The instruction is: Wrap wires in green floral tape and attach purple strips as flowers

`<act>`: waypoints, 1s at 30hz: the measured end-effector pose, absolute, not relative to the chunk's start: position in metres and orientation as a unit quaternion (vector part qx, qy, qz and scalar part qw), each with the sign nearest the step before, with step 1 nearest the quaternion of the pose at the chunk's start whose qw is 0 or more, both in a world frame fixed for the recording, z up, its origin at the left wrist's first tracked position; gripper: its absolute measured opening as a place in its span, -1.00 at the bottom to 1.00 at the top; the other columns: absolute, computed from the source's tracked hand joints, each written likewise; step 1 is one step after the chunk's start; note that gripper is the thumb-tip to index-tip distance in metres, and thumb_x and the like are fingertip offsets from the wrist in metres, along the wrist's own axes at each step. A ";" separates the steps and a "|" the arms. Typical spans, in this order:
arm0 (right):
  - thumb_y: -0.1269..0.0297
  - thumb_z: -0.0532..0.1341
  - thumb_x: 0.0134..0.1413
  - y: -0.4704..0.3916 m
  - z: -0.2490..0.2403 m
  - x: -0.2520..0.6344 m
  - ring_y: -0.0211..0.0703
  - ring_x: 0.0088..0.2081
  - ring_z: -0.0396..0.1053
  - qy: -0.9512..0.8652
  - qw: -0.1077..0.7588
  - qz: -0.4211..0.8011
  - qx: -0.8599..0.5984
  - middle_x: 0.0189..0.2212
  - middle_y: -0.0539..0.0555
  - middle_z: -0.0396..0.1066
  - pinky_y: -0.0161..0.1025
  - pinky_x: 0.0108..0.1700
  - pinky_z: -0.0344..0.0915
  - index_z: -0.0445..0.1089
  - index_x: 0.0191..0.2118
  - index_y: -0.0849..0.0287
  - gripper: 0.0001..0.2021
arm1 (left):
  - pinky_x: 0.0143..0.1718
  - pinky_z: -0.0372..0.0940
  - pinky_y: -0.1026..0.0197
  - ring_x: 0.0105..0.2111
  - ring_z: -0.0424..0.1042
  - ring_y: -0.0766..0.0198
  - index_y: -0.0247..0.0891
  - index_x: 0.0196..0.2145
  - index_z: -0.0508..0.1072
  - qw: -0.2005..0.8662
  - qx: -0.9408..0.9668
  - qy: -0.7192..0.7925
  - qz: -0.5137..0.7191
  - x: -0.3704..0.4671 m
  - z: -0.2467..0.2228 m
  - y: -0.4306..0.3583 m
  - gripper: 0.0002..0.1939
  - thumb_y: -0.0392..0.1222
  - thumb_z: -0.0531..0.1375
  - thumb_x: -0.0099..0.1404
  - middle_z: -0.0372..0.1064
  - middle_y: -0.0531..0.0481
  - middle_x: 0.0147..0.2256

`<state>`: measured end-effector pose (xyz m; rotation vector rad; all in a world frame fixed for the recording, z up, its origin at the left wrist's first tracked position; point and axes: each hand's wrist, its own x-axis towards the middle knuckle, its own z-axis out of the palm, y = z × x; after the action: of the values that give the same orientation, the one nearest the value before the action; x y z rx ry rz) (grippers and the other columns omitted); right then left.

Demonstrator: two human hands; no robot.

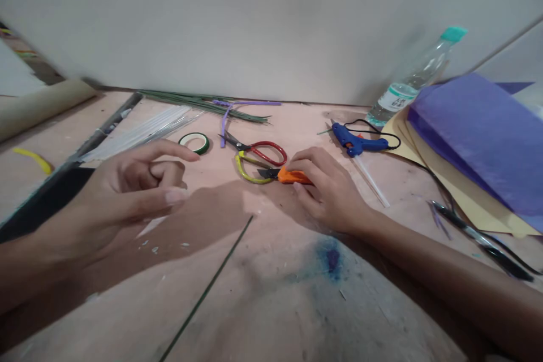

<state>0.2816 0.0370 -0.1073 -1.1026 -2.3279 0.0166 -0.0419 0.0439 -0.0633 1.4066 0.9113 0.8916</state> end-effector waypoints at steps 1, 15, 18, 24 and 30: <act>0.47 0.17 0.26 0.037 -0.107 0.282 0.14 0.06 0.44 -0.866 0.280 0.006 -0.414 -0.01 0.21 0.43 0.11 0.09 0.40 0.37 0.03 0.07 -0.73 | -0.62 -0.02 0.37 -0.63 0.05 0.45 -0.09 -0.04 0.56 0.585 0.601 0.384 0.386 -0.043 -0.061 0.045 -0.67 -0.22 0.43 0.25 0.11 0.25 -0.61; 0.29 0.21 0.25 0.040 -0.099 0.280 0.22 0.01 0.44 -0.850 0.211 0.041 -0.481 -0.08 0.18 0.53 0.14 0.09 0.32 0.38 -0.06 0.06 -0.84 | -0.59 0.35 0.39 -0.47 0.54 0.28 0.08 0.16 0.54 0.633 0.593 0.321 0.380 -0.037 -0.051 0.031 -0.36 0.11 0.54 0.14 0.56 0.04 -0.32; 0.21 0.22 0.28 0.040 -0.098 0.281 0.24 0.01 0.44 -0.844 0.212 0.035 -0.491 -0.08 0.20 0.54 0.15 0.09 0.31 0.39 -0.06 0.07 -0.84 | -0.27 0.56 0.23 0.02 0.60 0.03 0.15 0.35 0.35 0.575 0.707 0.287 0.294 -0.034 -0.059 0.027 -0.25 0.15 0.44 0.28 0.46 -0.12 0.24; 0.21 0.21 0.34 0.043 -0.095 0.290 0.19 -0.01 0.43 -0.855 0.178 0.075 -0.482 -0.07 0.19 0.52 0.09 0.05 0.34 0.42 -0.01 0.08 -0.82 | 0.01 0.55 -0.11 0.09 0.55 -0.10 -0.37 0.27 0.41 0.160 0.960 0.207 0.101 -0.027 -0.082 0.009 -0.54 -0.08 0.13 0.55 0.47 -0.30 0.24; 0.17 0.01 0.51 0.005 -0.082 0.284 0.05 -0.29 0.48 -0.838 0.139 0.115 -0.514 -0.27 0.12 0.50 -0.05 -0.31 0.35 0.32 -0.13 -0.01 -0.82 | -0.02 0.51 -0.04 0.05 0.58 -0.03 -0.40 0.20 0.50 0.067 0.978 0.190 0.056 -0.022 -0.090 -0.001 -0.52 -0.08 -0.06 0.62 0.46 -0.28 0.27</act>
<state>0.2837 0.0046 -0.0818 -1.4865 -2.4239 0.3323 -0.0225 -0.0012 -0.0898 2.9469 0.5722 0.1698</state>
